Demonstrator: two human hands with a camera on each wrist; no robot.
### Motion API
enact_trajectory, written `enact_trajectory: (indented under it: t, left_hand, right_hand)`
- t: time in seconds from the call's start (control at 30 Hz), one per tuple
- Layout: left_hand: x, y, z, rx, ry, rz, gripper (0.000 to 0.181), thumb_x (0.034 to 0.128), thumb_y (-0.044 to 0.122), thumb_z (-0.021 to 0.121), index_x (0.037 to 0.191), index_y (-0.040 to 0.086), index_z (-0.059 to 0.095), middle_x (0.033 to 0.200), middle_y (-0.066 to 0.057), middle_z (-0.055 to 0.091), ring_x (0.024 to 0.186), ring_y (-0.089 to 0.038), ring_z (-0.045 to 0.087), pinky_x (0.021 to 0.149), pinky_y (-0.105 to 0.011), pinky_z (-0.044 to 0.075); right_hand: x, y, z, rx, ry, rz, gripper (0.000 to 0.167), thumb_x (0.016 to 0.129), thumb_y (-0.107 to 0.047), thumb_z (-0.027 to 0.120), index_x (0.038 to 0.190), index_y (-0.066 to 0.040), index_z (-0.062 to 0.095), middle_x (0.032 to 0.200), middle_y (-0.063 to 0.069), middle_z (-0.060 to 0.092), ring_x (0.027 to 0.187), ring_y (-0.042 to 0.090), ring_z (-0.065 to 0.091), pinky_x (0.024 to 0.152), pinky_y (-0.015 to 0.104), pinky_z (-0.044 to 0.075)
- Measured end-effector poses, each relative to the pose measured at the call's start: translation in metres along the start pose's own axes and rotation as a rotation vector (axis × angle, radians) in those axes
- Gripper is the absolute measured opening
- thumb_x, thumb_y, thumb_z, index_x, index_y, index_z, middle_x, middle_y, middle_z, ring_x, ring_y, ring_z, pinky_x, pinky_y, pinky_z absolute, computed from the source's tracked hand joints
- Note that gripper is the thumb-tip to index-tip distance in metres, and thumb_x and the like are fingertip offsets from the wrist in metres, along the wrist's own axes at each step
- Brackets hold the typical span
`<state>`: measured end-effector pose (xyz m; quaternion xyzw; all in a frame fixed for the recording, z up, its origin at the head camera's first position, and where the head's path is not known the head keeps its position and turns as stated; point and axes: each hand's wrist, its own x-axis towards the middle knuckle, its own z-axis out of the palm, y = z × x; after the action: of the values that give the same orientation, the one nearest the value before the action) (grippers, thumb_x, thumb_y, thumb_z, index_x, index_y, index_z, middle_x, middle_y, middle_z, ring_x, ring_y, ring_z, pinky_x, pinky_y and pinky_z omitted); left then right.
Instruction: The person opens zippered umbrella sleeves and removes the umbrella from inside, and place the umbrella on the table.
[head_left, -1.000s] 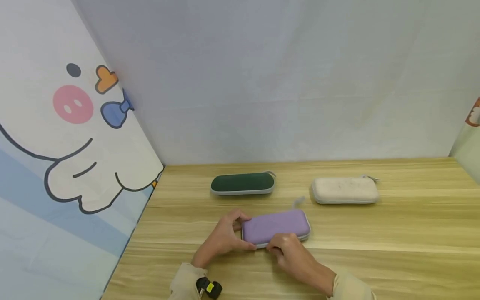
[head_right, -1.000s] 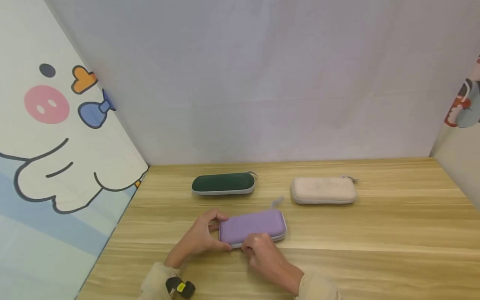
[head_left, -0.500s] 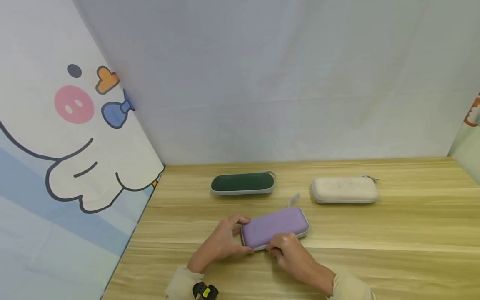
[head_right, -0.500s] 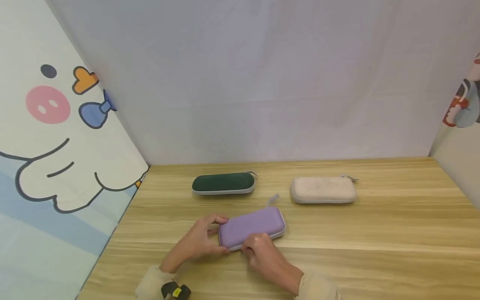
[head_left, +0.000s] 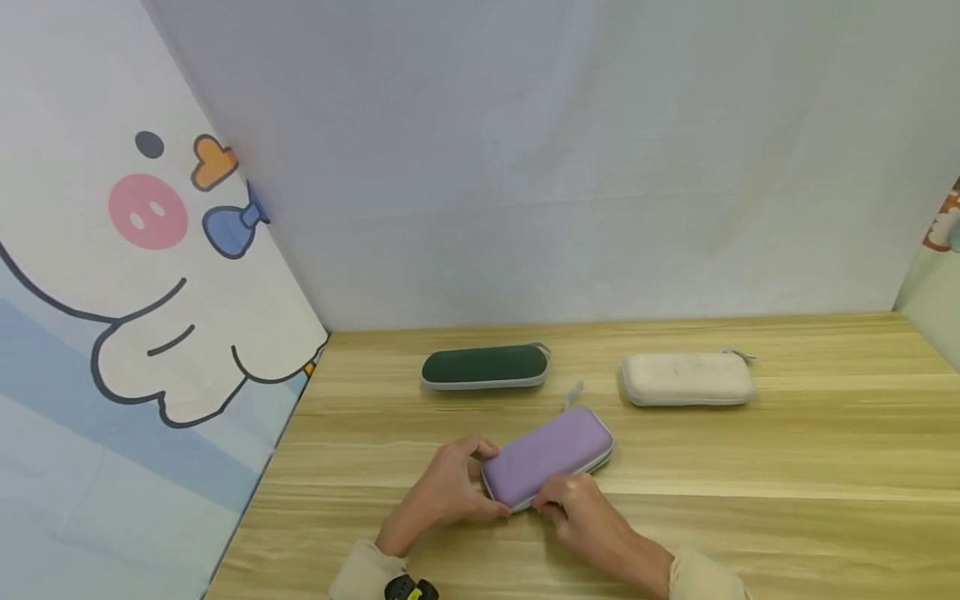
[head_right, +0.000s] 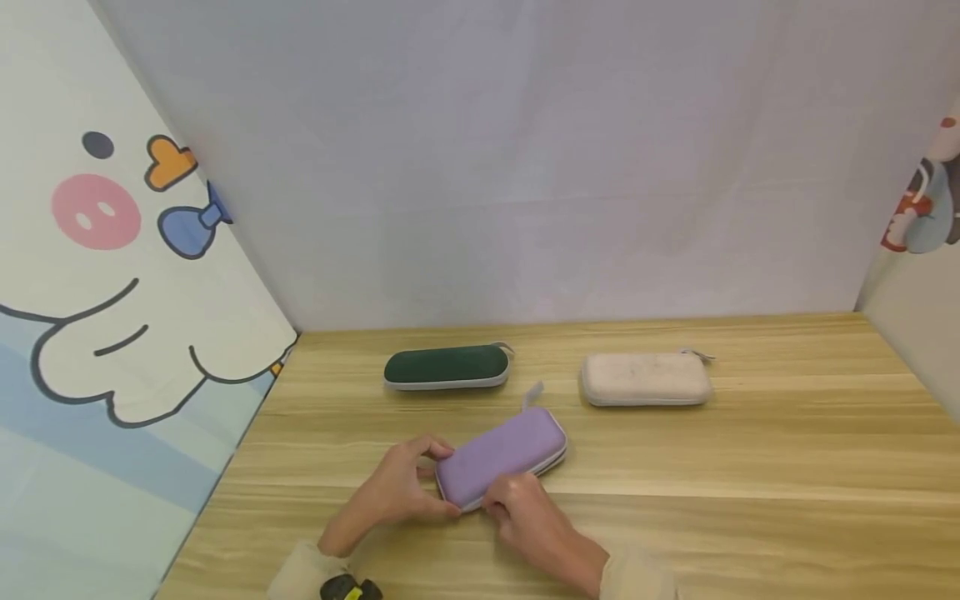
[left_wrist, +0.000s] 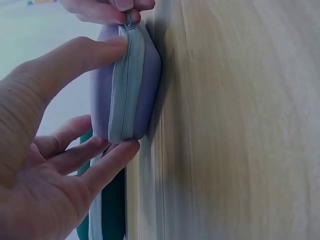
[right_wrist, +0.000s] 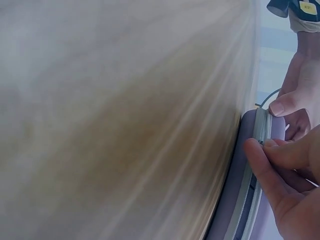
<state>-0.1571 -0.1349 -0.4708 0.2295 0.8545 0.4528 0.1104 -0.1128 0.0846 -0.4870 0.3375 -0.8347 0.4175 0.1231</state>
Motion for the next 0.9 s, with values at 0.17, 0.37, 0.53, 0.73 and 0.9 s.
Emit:
enact_trajectory:
  t: [0.17, 0.37, 0.53, 0.73, 0.9]
  left_hand:
    - [0.000, 0.002, 0.002, 0.004, 0.021, -0.022, 0.060, 0.0556, 0.019, 0.092, 0.104, 0.003, 0.060, 0.110, -0.007, 0.060, 0.104, -0.024, 0.060, 0.079, -0.021, 0.051]
    - [-0.001, 0.002, 0.004, 0.064, 0.047, -0.023, 0.061, 0.0535, 0.025, 0.093, 0.101, 0.006, 0.060, 0.107, -0.007, 0.062, 0.091, -0.019, 0.063, 0.075, -0.025, 0.053]
    - [-0.002, 0.003, 0.005, 0.123, 0.060, -0.019, 0.062, 0.0529, 0.031, 0.093, 0.100, 0.008, 0.061, 0.105, -0.005, 0.063, 0.085, -0.014, 0.061, 0.073, -0.026, 0.052]
    - [-0.002, 0.006, 0.007, 0.185, 0.082, -0.007, 0.061, 0.0511, 0.035, 0.093, 0.096, 0.009, 0.062, 0.097, -0.002, 0.065, 0.076, -0.013, 0.056, 0.066, -0.022, 0.047]
    - [-0.005, 0.014, 0.010, 0.239, 0.112, -0.025, 0.062, 0.0494, 0.036, 0.093, 0.094, 0.008, 0.061, 0.090, 0.001, 0.061, 0.073, -0.014, 0.052, 0.064, -0.023, 0.043]
  right_hand:
    - [-0.002, 0.000, -0.001, -0.011, 0.030, -0.021, 0.023, 0.065, 0.016, 0.071, 0.070, -0.007, 0.069, 0.069, -0.004, 0.065, 0.067, 0.004, 0.059, 0.060, 0.014, 0.047]
    - [-0.003, 0.000, -0.001, -0.009, 0.046, -0.036, 0.026, 0.063, 0.018, 0.070, 0.069, -0.007, 0.068, 0.068, -0.004, 0.064, 0.067, 0.003, 0.059, 0.061, 0.013, 0.046]
    - [-0.004, 0.000, -0.001, 0.020, 0.028, -0.038, 0.026, 0.064, 0.018, 0.071, 0.070, -0.007, 0.069, 0.069, -0.003, 0.065, 0.067, 0.003, 0.060, 0.061, 0.013, 0.047]
    - [-0.005, 0.001, 0.003, 0.068, 0.023, -0.060, 0.025, 0.064, 0.017, 0.072, 0.069, -0.007, 0.069, 0.069, -0.002, 0.066, 0.066, 0.001, 0.059, 0.060, 0.011, 0.046]
    - [-0.006, 0.000, 0.004, 0.113, -0.015, -0.064, 0.023, 0.065, 0.017, 0.072, 0.070, -0.006, 0.070, 0.069, -0.001, 0.066, 0.065, 0.000, 0.058, 0.059, 0.010, 0.046]
